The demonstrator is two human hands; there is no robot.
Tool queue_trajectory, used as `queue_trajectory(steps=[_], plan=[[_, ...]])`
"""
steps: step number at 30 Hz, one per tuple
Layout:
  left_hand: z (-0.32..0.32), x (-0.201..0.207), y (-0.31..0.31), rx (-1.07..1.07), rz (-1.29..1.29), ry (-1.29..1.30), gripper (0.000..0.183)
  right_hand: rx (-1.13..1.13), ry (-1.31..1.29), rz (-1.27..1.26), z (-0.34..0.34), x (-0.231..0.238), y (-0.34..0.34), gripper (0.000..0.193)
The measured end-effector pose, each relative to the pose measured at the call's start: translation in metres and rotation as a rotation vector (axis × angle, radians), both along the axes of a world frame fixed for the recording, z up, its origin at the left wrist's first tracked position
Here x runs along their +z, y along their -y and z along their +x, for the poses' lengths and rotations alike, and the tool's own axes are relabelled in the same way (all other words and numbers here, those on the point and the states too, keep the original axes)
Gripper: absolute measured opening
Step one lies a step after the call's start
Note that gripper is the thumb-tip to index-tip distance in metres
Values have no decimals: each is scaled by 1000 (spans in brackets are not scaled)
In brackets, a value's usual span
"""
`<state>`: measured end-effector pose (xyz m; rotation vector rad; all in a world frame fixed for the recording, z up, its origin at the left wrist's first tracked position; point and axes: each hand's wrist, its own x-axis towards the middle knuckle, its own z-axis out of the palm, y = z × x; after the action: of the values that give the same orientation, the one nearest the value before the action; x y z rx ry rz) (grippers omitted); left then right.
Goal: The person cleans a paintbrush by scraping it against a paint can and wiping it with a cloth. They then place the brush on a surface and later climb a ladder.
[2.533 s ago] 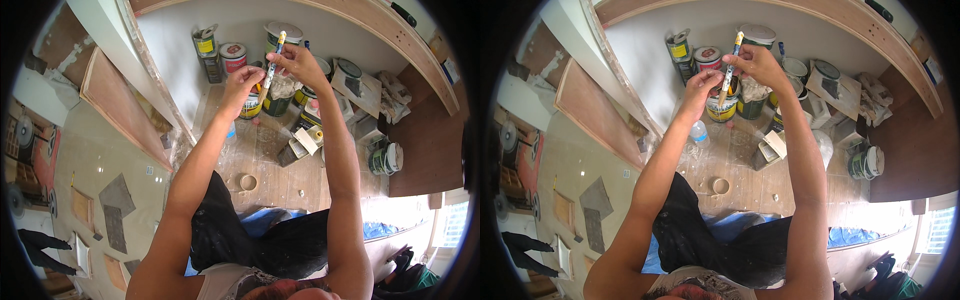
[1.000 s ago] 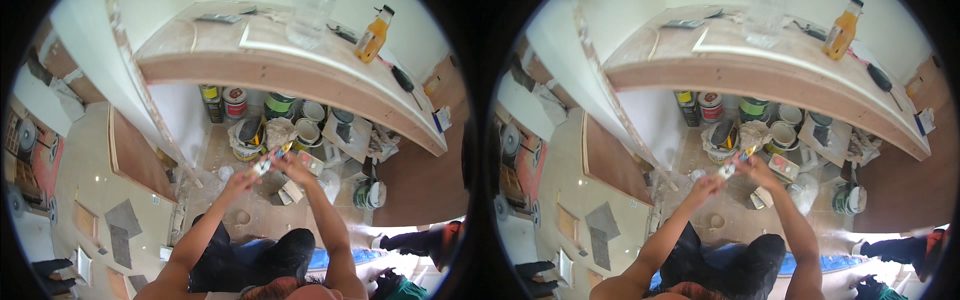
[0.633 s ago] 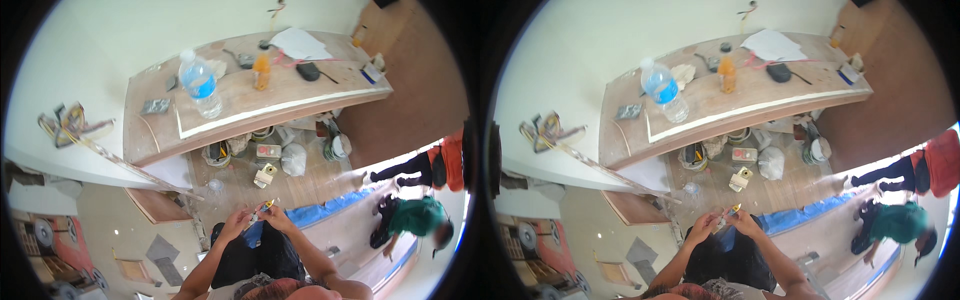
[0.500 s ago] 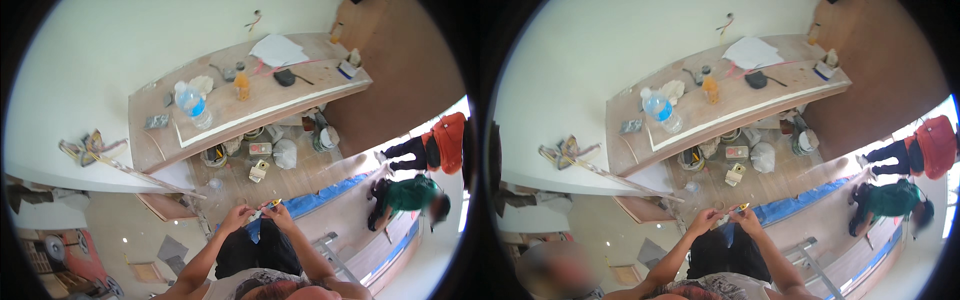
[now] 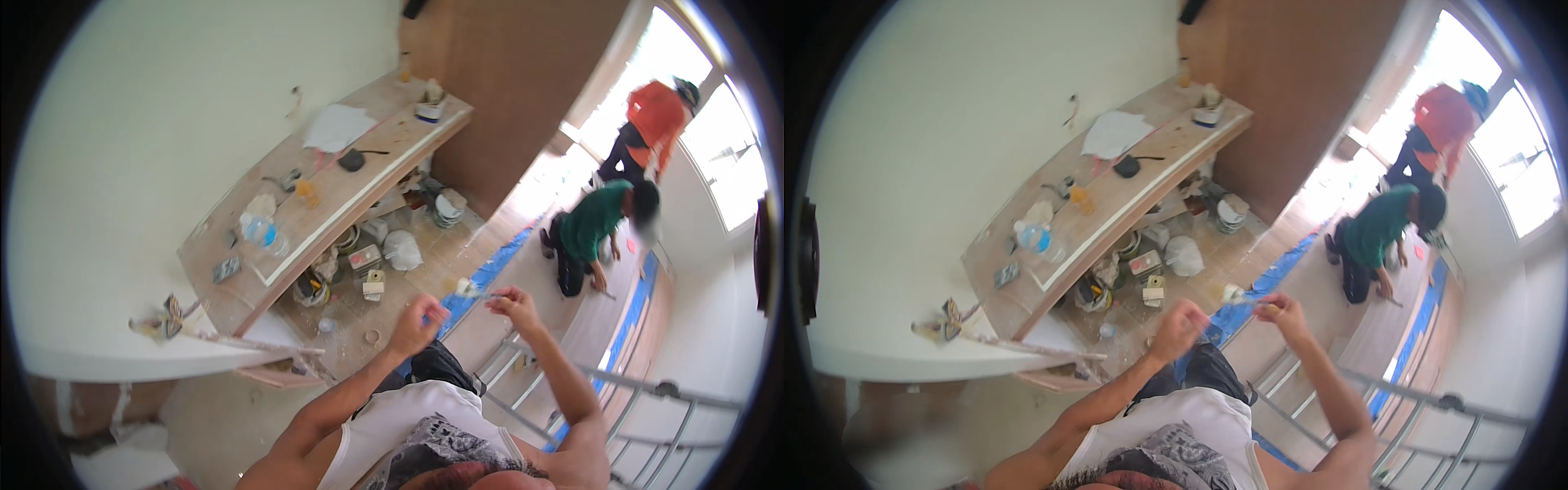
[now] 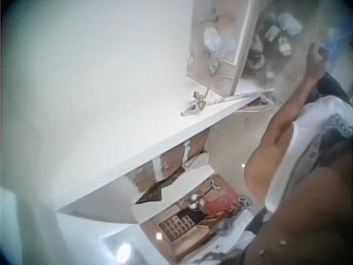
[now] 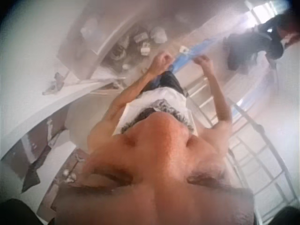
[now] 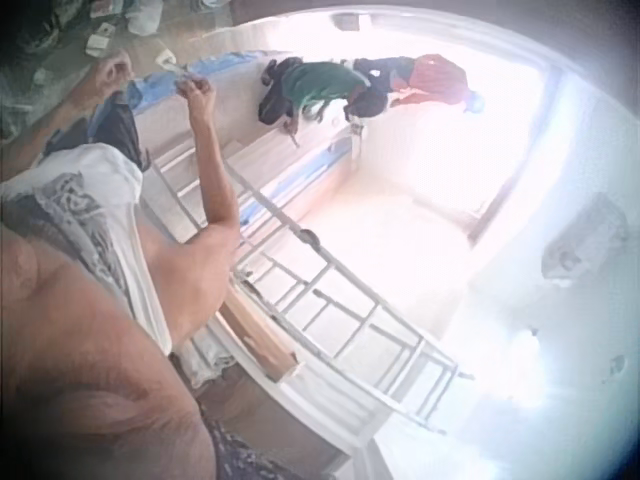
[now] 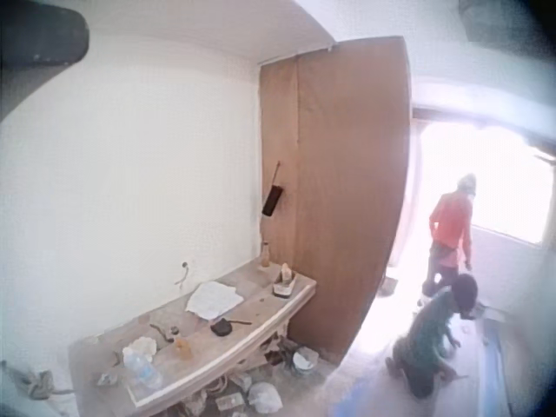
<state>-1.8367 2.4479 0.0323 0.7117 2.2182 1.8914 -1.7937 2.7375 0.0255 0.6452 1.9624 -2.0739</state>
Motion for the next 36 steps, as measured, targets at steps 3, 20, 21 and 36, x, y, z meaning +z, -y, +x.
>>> queue_trajectory(steps=[3,20,21,36], plan=[[52,59,-45,-1095,-34,479,23,-166,160,-111,31,25,-31,19],[249,56,-25,-2579,-231,761,53,581,28,621,44,93,105,29],[249,84,-25,-2593,-237,938,55,575,4,659,46,82,100,29],[270,102,-42,-2675,-176,1160,53,462,-181,764,74,70,85,37]])
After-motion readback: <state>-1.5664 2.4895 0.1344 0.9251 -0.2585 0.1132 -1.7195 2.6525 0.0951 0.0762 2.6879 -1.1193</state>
